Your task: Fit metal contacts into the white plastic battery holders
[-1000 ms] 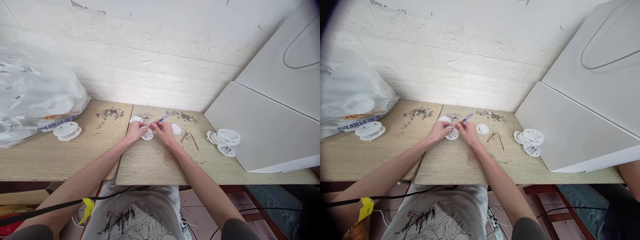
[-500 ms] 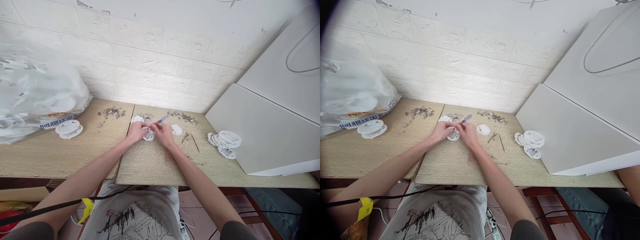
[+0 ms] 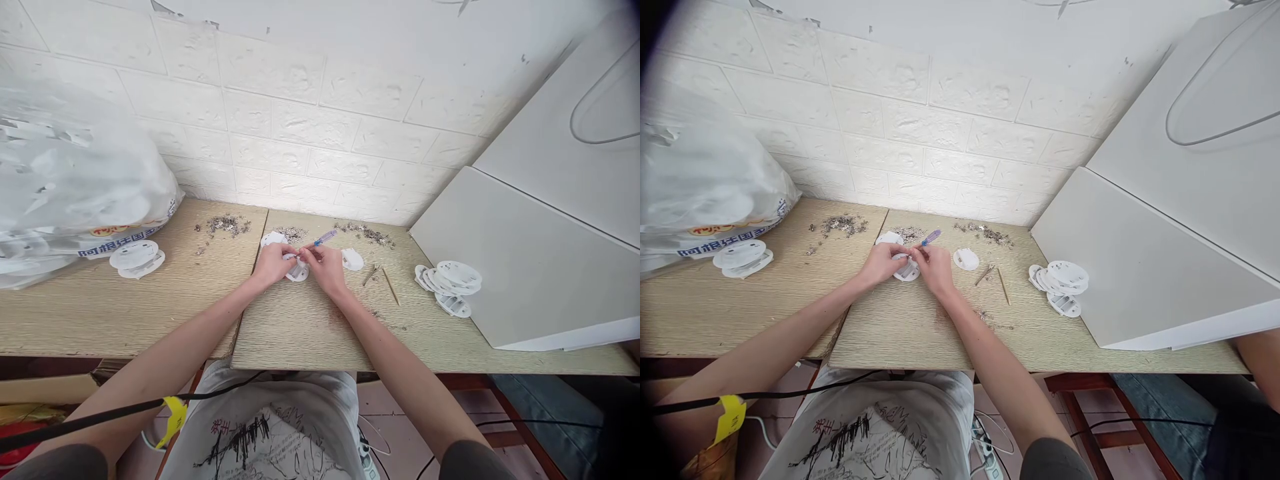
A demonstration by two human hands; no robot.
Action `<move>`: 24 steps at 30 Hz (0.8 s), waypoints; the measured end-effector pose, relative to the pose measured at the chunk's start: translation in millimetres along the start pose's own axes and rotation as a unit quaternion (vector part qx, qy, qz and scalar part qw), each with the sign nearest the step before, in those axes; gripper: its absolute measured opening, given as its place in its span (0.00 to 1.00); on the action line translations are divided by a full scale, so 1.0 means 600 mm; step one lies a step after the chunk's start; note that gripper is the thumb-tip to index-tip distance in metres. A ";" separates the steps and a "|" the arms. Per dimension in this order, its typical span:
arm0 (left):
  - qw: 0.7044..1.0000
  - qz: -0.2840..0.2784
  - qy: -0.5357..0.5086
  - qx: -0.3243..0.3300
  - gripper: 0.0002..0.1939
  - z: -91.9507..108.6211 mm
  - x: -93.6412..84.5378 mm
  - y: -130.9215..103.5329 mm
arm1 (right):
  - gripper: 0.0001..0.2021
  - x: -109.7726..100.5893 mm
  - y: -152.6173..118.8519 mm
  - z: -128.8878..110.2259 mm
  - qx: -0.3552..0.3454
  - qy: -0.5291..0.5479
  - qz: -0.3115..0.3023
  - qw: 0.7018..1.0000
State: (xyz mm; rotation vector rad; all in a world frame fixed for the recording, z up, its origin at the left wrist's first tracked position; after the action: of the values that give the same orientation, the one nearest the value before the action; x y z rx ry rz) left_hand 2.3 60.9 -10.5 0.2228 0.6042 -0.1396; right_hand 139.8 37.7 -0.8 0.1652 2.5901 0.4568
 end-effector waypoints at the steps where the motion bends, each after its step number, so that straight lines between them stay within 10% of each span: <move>1: 1.000 0.000 -0.002 0.001 0.15 0.000 0.000 0.000 | 0.10 0.000 -0.001 0.000 -0.001 0.001 0.001 1.000; 24: 1.000 -0.007 0.015 0.006 0.15 -0.006 0.002 0.005 | 0.10 -0.001 0.001 -0.003 -0.007 -0.029 0.000 1.000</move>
State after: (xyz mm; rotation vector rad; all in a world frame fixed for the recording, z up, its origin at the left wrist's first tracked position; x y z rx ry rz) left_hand 1.8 64.5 -13.7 0.2336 0.6357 -0.1530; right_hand 139.3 37.4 1.4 0.1700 2.5287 0.4638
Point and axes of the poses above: each hand's wrist, its own y-axis towards the middle knuckle, its own x-axis out of the palm, z = x × y, the point moved 5 cm from there along y, towards the middle knuckle, and after that the axes turned 6 degrees about x, right-handed, at the moved point
